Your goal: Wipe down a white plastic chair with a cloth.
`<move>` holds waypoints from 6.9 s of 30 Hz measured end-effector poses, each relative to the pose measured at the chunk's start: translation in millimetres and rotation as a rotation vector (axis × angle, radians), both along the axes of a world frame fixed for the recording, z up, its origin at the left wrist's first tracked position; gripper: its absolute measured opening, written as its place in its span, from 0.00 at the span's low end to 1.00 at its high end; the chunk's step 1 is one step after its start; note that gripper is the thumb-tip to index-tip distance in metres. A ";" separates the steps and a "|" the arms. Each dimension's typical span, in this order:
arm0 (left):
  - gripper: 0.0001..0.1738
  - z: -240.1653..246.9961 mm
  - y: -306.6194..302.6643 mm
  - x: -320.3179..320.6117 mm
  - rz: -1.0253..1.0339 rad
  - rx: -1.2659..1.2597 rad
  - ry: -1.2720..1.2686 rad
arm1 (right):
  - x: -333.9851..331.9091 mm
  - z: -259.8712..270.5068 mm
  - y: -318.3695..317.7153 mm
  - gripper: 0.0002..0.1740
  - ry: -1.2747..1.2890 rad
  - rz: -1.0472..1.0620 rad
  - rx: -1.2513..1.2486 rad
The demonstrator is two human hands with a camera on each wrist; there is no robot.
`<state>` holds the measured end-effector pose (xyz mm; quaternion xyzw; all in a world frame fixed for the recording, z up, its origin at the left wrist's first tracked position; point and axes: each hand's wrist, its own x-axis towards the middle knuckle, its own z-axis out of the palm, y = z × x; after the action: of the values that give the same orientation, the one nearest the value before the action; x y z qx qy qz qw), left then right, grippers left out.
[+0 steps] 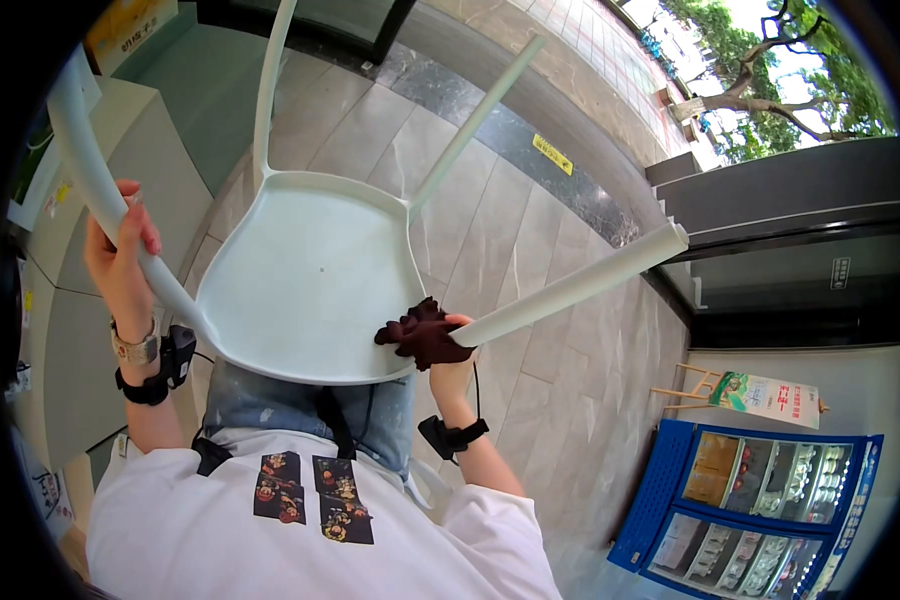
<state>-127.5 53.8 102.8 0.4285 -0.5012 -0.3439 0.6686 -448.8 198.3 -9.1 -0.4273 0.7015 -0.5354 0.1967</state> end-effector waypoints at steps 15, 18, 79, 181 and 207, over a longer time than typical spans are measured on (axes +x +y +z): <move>0.11 7.3 2.2 -5.0 -0.001 0.013 -0.040 | 10.9 6.9 -2.6 0.43 0.022 -0.070 -0.285; 0.11 7.3 2.5 -4.3 0.013 0.030 -0.041 | 14.3 23.0 -9.6 0.35 0.143 -0.073 -0.540; 0.10 3.6 13.1 -3.5 -0.037 -0.045 0.028 | 10.2 -110.5 -217.2 0.18 0.764 0.269 0.823; 0.13 14.0 2.3 -22.7 -0.142 -0.086 0.043 | 192.7 -62.0 -119.5 0.10 0.811 1.062 0.149; 0.20 10.5 0.7 -2.2 -0.199 -0.104 0.056 | 205.5 -99.9 -207.6 0.16 0.448 0.567 0.342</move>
<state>-129.6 54.5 113.3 0.3315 -0.5395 -0.3941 0.6662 -243.3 -9.3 -109.0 -0.6712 0.6603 -0.2290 0.2471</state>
